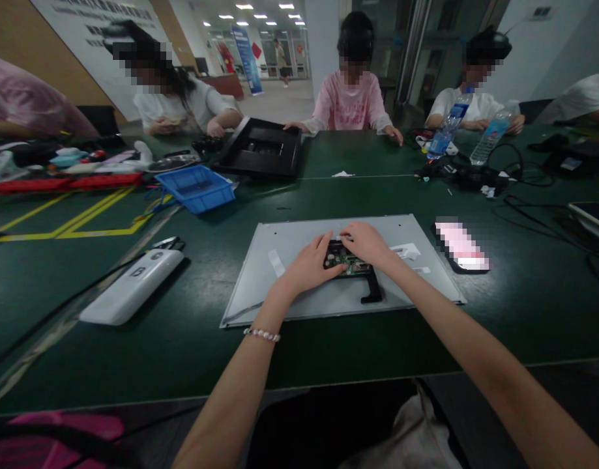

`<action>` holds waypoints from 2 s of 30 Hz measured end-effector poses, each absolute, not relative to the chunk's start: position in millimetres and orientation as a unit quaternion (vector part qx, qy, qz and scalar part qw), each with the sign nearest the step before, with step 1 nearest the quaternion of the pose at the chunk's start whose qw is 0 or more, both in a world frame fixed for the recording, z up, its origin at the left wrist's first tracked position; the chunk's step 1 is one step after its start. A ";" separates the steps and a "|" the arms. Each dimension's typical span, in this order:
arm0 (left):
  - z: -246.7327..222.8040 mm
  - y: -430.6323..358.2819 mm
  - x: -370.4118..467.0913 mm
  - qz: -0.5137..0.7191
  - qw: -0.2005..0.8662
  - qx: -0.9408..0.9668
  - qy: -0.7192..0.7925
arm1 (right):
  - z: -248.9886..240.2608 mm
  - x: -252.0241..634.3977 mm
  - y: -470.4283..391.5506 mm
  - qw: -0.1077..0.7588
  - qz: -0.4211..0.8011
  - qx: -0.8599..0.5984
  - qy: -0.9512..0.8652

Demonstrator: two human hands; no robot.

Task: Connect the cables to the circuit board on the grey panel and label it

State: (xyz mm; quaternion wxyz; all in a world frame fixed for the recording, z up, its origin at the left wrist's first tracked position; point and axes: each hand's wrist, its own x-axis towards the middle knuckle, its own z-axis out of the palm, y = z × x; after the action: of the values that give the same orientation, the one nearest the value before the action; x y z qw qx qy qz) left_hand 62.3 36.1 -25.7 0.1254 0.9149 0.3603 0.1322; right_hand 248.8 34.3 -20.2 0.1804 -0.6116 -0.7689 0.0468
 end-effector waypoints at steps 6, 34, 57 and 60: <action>-23.2 35.0 62.1 0.127 0.121 0.916 0.362 | -4.8 282.4 21.9 0.234 0.065 -0.617 -0.749; -19.0 34.6 62.7 0.117 0.118 0.916 0.365 | -37.0 364.0 -47.2 0.324 0.259 -0.695 -0.587; -9.5 0.6 106.1 0.115 0.026 0.975 0.190 | -53.1 307.9 -42.2 0.445 0.339 -0.581 -0.591; -10.3 1.4 106.4 0.115 0.031 0.975 0.188 | -51.1 306.0 -43.0 0.433 0.290 -0.586 -0.620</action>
State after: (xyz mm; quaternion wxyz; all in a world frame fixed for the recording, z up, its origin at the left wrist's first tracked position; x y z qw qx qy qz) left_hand 106.4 1.4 -10.3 0.0305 0.9750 0.1879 0.1146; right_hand 306.0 -43.0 -51.1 0.4330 -0.5862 -0.6202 0.2904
